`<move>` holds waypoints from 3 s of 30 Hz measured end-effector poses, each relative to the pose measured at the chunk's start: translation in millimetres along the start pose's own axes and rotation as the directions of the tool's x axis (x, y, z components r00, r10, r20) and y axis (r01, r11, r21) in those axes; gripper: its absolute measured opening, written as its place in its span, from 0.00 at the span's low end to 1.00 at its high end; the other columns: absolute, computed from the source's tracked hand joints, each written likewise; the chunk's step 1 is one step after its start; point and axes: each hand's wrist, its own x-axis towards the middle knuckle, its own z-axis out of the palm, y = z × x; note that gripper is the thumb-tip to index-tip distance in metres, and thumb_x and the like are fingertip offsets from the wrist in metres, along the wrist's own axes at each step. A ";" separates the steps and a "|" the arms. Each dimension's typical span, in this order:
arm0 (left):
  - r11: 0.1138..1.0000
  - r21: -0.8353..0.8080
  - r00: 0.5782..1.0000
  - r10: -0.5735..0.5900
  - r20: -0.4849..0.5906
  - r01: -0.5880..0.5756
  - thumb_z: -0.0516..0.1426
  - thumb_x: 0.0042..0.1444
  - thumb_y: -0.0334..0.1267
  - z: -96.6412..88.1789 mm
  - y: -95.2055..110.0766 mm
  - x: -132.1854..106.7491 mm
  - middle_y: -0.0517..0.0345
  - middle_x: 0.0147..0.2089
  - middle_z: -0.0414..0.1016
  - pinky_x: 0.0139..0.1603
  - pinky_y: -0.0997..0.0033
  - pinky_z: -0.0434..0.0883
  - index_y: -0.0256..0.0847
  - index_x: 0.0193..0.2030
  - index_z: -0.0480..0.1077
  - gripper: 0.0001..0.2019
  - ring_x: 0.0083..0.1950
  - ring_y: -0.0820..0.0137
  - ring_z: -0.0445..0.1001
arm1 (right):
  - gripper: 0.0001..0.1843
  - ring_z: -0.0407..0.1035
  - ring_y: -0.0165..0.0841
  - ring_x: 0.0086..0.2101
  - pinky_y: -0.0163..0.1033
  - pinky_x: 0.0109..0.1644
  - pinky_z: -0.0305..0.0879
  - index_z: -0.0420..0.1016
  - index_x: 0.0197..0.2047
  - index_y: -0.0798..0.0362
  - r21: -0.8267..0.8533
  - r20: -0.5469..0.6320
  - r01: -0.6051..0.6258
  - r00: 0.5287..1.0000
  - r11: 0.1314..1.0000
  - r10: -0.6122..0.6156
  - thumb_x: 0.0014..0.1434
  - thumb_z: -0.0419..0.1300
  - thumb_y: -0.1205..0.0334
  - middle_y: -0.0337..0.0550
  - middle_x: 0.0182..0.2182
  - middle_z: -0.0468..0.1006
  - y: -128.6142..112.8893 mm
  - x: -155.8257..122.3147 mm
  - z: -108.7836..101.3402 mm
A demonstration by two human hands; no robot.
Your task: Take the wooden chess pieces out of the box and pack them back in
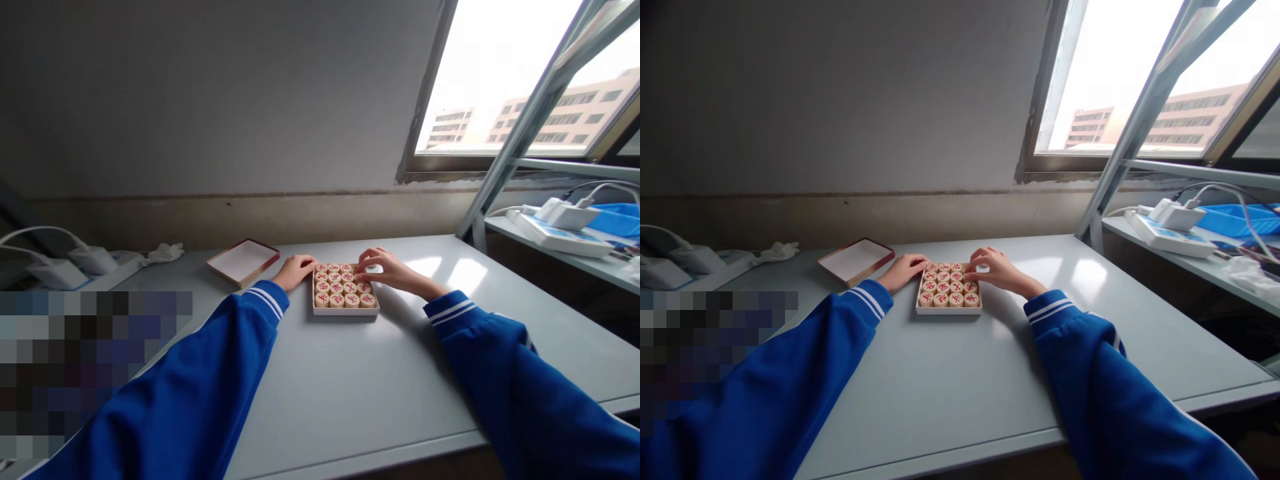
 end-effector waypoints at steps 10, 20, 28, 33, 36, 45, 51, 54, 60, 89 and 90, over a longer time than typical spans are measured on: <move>1.000 -0.006 1.000 -0.012 -0.007 0.012 0.48 0.50 0.41 1.2 -0.5 0.1 0.52 0.35 0.76 0.39 0.73 0.66 0.34 0.32 0.71 0.14 0.37 0.67 0.71 | 0.19 0.62 0.32 0.32 0.37 0.35 0.56 0.69 0.30 0.55 0.386 0.033 -0.135 0.991 0.913 0.132 0.44 0.59 0.47 0.41 0.29 0.70 0.0 -3.0 -11.3; 0.998 0.047 0.999 -0.040 -0.031 0.041 0.48 0.51 0.40 1.9 4.3 -1.4 0.50 0.36 0.75 0.40 0.72 0.65 0.33 0.32 0.71 0.14 0.38 0.67 0.71 | 0.16 0.59 0.32 0.27 0.38 0.31 0.52 0.65 0.28 0.53 -0.167 -0.247 -0.357 0.917 0.919 0.311 0.50 0.54 0.47 0.41 0.26 0.67 24.7 -10.4 -5.7; 0.996 0.082 0.999 -0.037 -0.030 0.039 0.47 0.51 0.39 1.0 7.5 -2.5 0.50 0.37 0.75 0.40 0.72 0.65 0.33 0.32 0.72 0.14 0.38 0.67 0.71 | 0.20 0.62 0.33 0.35 0.37 0.39 0.58 0.75 0.36 0.50 0.209 0.228 -0.045 0.974 0.977 -0.004 0.47 0.57 0.45 0.42 0.33 0.65 -14.6 -8.5 -15.3; 0.995 0.087 0.999 -0.036 -0.040 0.039 0.47 0.51 0.39 1.6 6.9 -2.4 0.51 0.37 0.76 0.40 0.73 0.65 0.34 0.32 0.72 0.14 0.38 0.67 0.71 | 0.20 0.62 0.35 0.37 0.39 0.42 0.56 0.74 0.34 0.52 0.295 0.250 -0.098 0.968 0.950 0.022 0.44 0.59 0.45 0.42 0.34 0.67 -20.1 -9.9 -18.3; 0.996 0.088 0.999 -0.028 -0.042 0.032 0.48 0.51 0.38 2.2 5.2 -2.1 0.51 0.36 0.76 0.40 0.72 0.65 0.34 0.32 0.71 0.14 0.38 0.67 0.71 | 0.20 0.61 0.34 0.35 0.38 0.38 0.56 0.71 0.33 0.53 0.336 0.236 -0.151 0.969 0.930 0.072 0.43 0.59 0.45 0.41 0.31 0.69 -16.5 -10.2 -22.8; 0.993 0.110 0.998 -0.029 -0.051 0.035 0.48 0.52 0.37 3.1 3.2 -0.9 0.52 0.37 0.76 0.41 0.73 0.66 0.35 0.33 0.72 0.13 0.38 0.68 0.71 | 0.23 0.60 0.31 0.27 0.36 0.28 0.51 0.68 0.29 0.52 0.151 0.354 -0.495 0.836 0.856 0.420 0.41 0.58 0.39 0.40 0.25 0.68 18.5 -25.5 -38.0; 0.992 0.115 0.998 -0.037 -0.045 0.042 0.48 0.52 0.37 2.1 6.3 -2.0 0.51 0.37 0.76 0.40 0.74 0.66 0.34 0.33 0.72 0.13 0.38 0.68 0.71 | 0.25 0.56 0.28 0.23 0.35 0.25 0.48 0.65 0.28 0.53 0.053 0.121 -0.495 0.865 0.867 0.487 0.40 0.57 0.38 0.38 0.21 0.64 26.5 -19.5 -29.7; 0.992 0.114 0.998 -0.042 -0.044 0.047 0.48 0.52 0.37 1.5 8.4 -3.0 0.51 0.37 0.76 0.40 0.74 0.65 0.33 0.33 0.72 0.13 0.38 0.67 0.71 | 0.25 0.58 0.29 0.25 0.36 0.27 0.51 0.69 0.33 0.55 0.173 0.155 -0.292 0.951 0.941 0.267 0.46 0.54 0.40 0.40 0.24 0.65 5.9 -16.3 -30.9; 0.993 0.104 0.998 -0.049 -0.039 0.052 0.48 0.52 0.37 0.9 10.9 -4.4 0.51 0.36 0.76 0.40 0.73 0.65 0.34 0.33 0.72 0.13 0.38 0.68 0.71 | 0.17 0.59 0.33 0.34 0.38 0.37 0.56 0.75 0.33 0.52 0.249 0.389 -0.083 0.921 0.965 -0.021 0.44 0.59 0.48 0.42 0.30 0.66 -35.4 -14.0 -26.6; 0.993 0.117 0.999 -0.030 -0.046 0.035 0.47 0.53 0.36 3.1 7.9 -3.2 0.53 0.37 0.76 0.41 0.73 0.65 0.35 0.33 0.72 0.13 0.38 0.68 0.71 | 0.15 0.60 0.32 0.33 0.37 0.36 0.57 0.70 0.33 0.53 0.319 0.419 -0.122 0.908 0.940 -0.024 0.44 0.61 0.52 0.40 0.31 0.67 -35.5 -17.1 -27.5; 0.992 0.118 0.998 -0.032 -0.046 0.037 0.47 0.53 0.36 3.2 7.7 -3.2 0.53 0.37 0.76 0.42 0.73 0.65 0.35 0.33 0.72 0.13 0.38 0.68 0.71 | 0.15 0.60 0.31 0.33 0.36 0.35 0.57 0.70 0.32 0.53 0.330 0.409 -0.115 0.912 0.937 -0.033 0.44 0.60 0.52 0.40 0.31 0.67 -37.3 -16.9 -28.3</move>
